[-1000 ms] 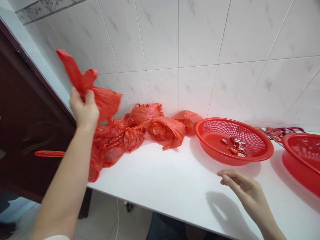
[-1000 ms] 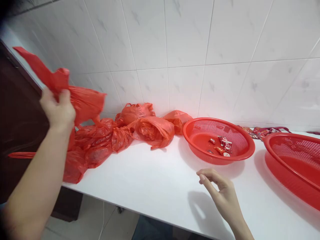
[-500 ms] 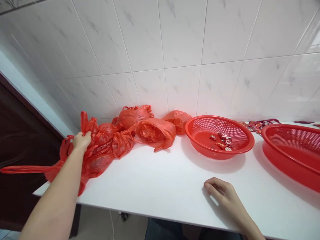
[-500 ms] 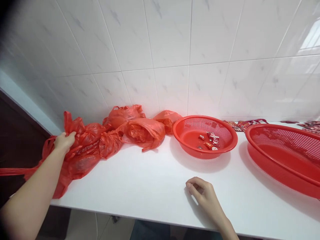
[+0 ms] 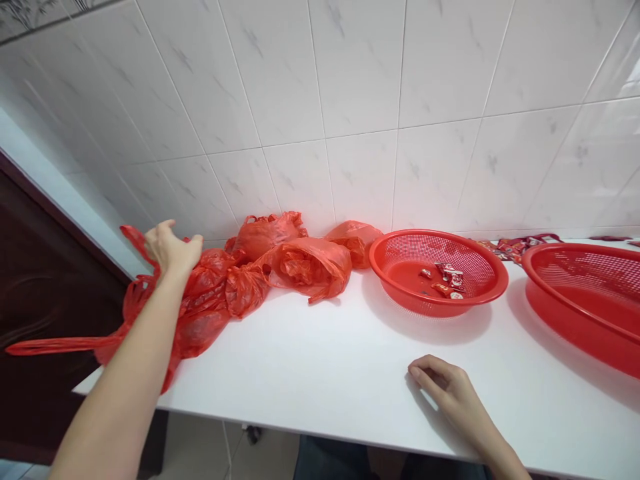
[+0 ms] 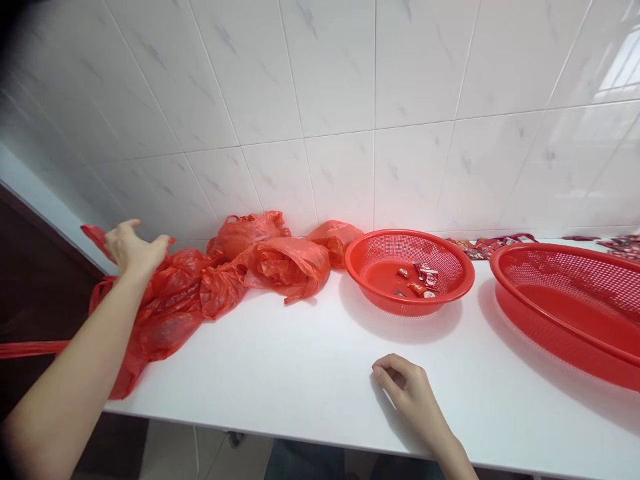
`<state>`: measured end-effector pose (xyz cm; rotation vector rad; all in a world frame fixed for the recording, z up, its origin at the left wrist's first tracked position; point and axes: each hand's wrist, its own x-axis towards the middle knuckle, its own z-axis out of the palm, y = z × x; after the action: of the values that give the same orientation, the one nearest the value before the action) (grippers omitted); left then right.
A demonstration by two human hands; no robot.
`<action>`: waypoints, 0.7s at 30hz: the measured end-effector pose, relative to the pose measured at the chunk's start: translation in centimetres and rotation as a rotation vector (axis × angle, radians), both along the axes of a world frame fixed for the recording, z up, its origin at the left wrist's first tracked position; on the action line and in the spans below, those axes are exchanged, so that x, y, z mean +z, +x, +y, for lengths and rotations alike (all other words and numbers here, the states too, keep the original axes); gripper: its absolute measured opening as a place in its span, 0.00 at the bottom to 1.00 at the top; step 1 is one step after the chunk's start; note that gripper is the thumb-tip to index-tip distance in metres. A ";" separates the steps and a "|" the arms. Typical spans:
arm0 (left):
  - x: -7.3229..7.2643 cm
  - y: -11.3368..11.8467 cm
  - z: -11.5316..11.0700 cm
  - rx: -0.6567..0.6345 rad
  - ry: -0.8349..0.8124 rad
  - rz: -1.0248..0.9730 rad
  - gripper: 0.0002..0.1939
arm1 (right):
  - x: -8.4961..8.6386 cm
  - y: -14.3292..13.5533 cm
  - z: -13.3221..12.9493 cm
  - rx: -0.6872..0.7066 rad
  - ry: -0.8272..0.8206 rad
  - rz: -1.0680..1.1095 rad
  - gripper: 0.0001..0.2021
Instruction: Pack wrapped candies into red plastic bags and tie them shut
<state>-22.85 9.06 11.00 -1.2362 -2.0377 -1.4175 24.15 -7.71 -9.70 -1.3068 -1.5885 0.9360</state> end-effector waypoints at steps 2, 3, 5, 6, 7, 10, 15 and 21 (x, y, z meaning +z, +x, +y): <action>0.1 2.7 0.3 -0.142 -0.047 -0.022 0.18 | -0.1 0.0 0.0 0.001 0.008 -0.003 0.20; -0.3 4.1 0.4 -0.210 -0.076 -0.022 0.14 | -0.1 0.0 0.0 0.000 0.010 -0.005 0.20; -1.9 6.8 0.6 -0.373 -0.156 -0.009 0.09 | 0.0 -0.1 0.0 -0.005 0.009 -0.011 0.21; -3.1 8.1 0.8 -0.465 -0.206 0.002 0.07 | 0.0 -0.1 0.0 -0.009 0.009 -0.013 0.21; -4.4 9.4 1.0 -0.564 -0.263 0.017 0.07 | 0.1 -0.2 0.0 -0.014 0.010 -0.013 0.21; -8.6 12.8 1.7 -0.790 -0.439 0.084 0.07 | 0.2 -0.3 0.0 -0.020 0.016 -0.013 0.21; -14.3 16.1 3.1 -0.669 -0.465 0.089 0.19 | 0.1 -0.3 0.1 -0.018 0.011 -0.017 0.21; -18.4 16.4 3.8 -0.538 -0.514 0.020 0.34 | -0.6 -0.3 0.3 -0.016 0.006 -0.038 0.19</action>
<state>-6.45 12.82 -7.35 -2.1263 -2.2361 -1.0837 23.90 -7.44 -10.26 -1.3377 -1.6066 0.9010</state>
